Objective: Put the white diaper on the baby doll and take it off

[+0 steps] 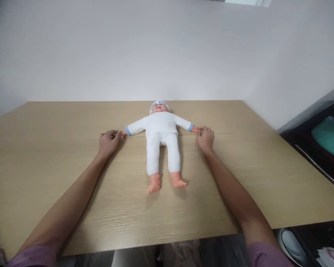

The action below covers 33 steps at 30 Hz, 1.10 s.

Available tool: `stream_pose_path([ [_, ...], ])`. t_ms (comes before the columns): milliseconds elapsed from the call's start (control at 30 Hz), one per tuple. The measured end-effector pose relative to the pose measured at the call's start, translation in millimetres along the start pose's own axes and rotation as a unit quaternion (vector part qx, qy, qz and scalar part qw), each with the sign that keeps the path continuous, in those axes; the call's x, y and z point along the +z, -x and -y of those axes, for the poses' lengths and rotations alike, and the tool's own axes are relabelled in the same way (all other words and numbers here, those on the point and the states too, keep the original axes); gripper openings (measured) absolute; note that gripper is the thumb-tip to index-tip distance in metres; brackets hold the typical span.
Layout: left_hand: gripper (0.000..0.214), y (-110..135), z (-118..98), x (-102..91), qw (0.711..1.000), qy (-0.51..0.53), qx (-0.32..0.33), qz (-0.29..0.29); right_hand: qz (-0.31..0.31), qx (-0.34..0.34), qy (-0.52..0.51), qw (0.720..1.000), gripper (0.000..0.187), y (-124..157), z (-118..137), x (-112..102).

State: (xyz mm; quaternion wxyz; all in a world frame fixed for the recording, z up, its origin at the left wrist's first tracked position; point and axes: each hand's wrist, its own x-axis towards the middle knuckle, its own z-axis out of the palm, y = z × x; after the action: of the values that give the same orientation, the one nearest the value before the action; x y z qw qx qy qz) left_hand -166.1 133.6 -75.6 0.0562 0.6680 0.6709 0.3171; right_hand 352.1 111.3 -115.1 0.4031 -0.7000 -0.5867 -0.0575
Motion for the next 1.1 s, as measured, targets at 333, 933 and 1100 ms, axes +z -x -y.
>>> stream_pose_path([
  [333, 0.044, -3.4, 5.4, 5.6, 0.999, -0.006, -0.043, -0.005, 0.005, 0.006, 0.024, 1.000, 0.035, -5.7, -6.9, 2.2],
  [933, 0.041, 211.9, -115.6, -62.2, 0.980, 0.175, 0.092, -0.023, 0.045, -0.058, -0.150, 0.986, 0.049, 174.4, 101.3, -139.8],
  [1100, 0.040, 424.4, -124.4, -52.4, 0.939, 0.281, -0.011, 0.200, 0.123, -0.082, -0.207, 0.967, 0.020, 352.7, 78.3, -211.0],
])
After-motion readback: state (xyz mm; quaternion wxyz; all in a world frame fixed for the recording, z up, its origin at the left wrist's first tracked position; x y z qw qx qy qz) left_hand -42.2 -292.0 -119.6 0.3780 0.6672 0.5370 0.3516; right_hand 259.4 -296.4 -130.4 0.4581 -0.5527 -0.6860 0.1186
